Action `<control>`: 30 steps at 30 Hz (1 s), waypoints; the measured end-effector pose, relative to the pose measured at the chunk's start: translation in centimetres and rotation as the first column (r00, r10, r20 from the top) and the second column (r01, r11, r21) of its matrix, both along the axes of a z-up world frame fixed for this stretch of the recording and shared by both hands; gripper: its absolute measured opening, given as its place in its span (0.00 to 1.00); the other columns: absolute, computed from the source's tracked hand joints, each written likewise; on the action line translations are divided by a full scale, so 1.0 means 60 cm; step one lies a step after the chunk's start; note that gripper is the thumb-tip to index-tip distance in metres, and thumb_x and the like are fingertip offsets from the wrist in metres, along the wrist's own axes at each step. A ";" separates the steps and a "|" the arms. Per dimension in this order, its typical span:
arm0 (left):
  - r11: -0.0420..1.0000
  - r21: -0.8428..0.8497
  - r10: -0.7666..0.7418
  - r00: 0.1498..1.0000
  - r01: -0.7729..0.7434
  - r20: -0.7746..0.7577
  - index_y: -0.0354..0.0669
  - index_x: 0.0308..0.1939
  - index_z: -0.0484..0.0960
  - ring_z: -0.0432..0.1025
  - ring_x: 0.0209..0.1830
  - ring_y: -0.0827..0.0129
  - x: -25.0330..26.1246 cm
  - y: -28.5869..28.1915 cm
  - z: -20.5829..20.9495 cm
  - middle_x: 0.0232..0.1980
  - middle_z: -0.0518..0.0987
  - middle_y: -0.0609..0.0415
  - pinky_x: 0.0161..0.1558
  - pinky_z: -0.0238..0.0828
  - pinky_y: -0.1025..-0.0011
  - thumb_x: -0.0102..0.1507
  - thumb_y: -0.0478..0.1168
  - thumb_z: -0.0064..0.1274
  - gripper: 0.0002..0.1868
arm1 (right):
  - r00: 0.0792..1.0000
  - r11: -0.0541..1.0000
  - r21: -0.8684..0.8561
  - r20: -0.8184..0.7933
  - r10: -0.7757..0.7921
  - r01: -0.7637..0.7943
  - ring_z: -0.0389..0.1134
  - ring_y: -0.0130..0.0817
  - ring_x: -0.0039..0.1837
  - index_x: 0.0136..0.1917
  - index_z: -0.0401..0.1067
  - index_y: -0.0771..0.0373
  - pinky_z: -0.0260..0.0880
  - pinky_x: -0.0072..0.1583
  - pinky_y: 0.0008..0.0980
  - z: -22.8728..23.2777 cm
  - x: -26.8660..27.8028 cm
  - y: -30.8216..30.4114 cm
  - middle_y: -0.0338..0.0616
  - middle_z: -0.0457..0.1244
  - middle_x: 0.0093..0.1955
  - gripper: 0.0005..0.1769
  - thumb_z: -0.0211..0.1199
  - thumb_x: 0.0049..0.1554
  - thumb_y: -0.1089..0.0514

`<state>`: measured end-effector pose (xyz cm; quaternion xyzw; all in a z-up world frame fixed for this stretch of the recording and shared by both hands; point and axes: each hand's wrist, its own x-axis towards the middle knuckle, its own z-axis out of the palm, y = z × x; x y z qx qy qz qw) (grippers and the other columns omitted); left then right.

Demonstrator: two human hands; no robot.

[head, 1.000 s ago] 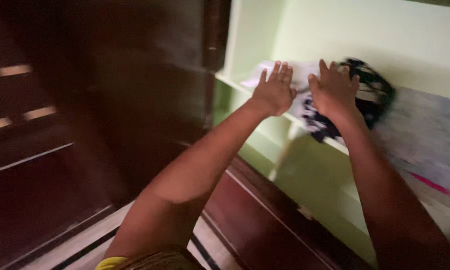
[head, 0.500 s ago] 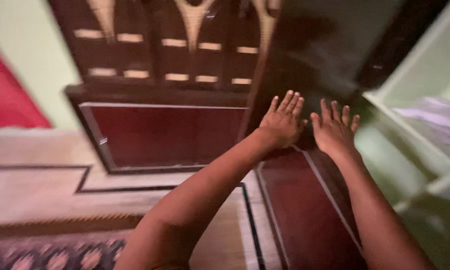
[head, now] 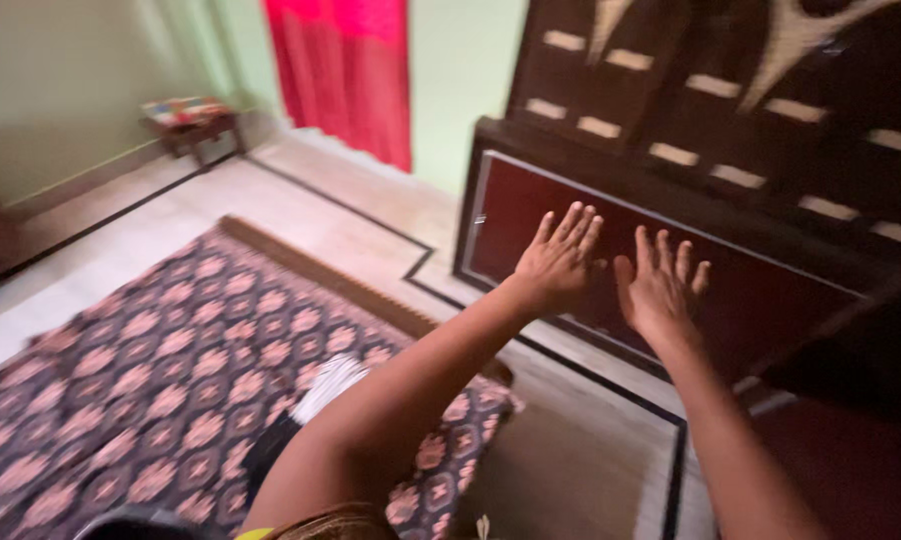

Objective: The person folds various garments on a bed and places them into a wardrobe shelf. The person handles shirts and other clothing items one at a time, folding them neatly and stacking them inside the wardrobe.

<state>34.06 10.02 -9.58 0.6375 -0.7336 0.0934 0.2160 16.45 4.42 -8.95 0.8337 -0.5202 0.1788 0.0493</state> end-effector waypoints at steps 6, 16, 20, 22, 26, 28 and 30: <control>0.972 0.029 0.235 0.970 -0.233 -0.065 0.32 0.79 0.51 0.38 0.85 0.52 0.232 0.182 -0.100 0.83 0.49 0.41 0.78 0.32 0.46 0.72 0.56 0.33 0.39 | 0.962 0.959 0.091 -0.029 0.271 -0.267 0.32 0.58 0.84 0.84 0.42 0.51 0.25 0.77 0.65 -0.107 0.267 0.110 0.51 0.38 0.86 0.41 0.38 0.65 0.32; 0.777 0.269 0.625 0.746 -0.569 -0.229 0.30 0.77 0.51 0.41 0.83 0.49 0.402 0.434 -0.369 0.82 0.51 0.37 0.76 0.33 0.45 0.70 0.56 0.34 0.39 | 0.782 0.783 0.308 -0.163 0.602 -0.540 0.36 0.58 0.84 0.84 0.42 0.49 0.28 0.77 0.66 -0.380 0.541 0.300 0.51 0.40 0.84 0.38 0.39 0.66 0.34; 0.640 0.469 0.763 0.576 -0.608 -0.295 0.31 0.77 0.52 0.42 0.83 0.46 0.404 0.485 -0.542 0.81 0.52 0.38 0.76 0.38 0.43 0.72 0.56 0.33 0.38 | 0.722 0.697 0.474 -0.168 0.671 -0.538 0.38 0.55 0.85 0.83 0.44 0.48 0.33 0.79 0.64 -0.509 0.573 0.333 0.48 0.42 0.85 0.39 0.43 0.65 0.35; 0.586 0.563 0.807 0.483 -0.583 -0.341 0.31 0.74 0.56 0.44 0.81 0.43 0.389 0.503 -0.630 0.79 0.55 0.37 0.73 0.43 0.39 0.71 0.56 0.33 0.35 | 0.702 0.655 0.571 -0.180 0.689 -0.495 0.39 0.53 0.85 0.83 0.44 0.48 0.35 0.78 0.64 -0.578 0.581 0.333 0.47 0.42 0.85 0.39 0.43 0.64 0.35; 0.529 0.667 0.848 0.299 -0.524 -0.438 0.34 0.63 0.67 0.57 0.69 0.40 0.362 0.517 -0.780 0.66 0.66 0.35 0.66 0.55 0.41 0.72 0.55 0.35 0.28 | 0.705 0.582 0.703 -0.163 0.691 -0.408 0.39 0.54 0.84 0.84 0.44 0.49 0.38 0.78 0.64 -0.716 0.571 0.305 0.47 0.43 0.85 0.41 0.44 0.64 0.33; 0.557 0.665 0.826 0.251 -0.497 -0.505 0.35 0.57 0.72 0.64 0.63 0.39 0.355 0.517 -0.834 0.58 0.72 0.34 0.62 0.61 0.43 0.72 0.55 0.36 0.26 | 0.706 0.578 0.746 -0.211 0.676 -0.330 0.41 0.48 0.84 0.83 0.43 0.50 0.40 0.77 0.68 -0.777 0.570 0.285 0.45 0.43 0.85 0.41 0.45 0.64 0.33; 0.563 0.686 0.805 0.117 -0.461 -0.582 0.36 0.52 0.77 0.71 0.56 0.38 0.347 0.510 -0.879 0.51 0.78 0.33 0.58 0.67 0.45 0.73 0.56 0.37 0.25 | 0.729 0.594 0.745 -0.218 0.649 -0.305 0.43 0.47 0.84 0.83 0.44 0.50 0.45 0.76 0.64 -0.832 0.568 0.261 0.44 0.44 0.85 0.42 0.48 0.62 0.34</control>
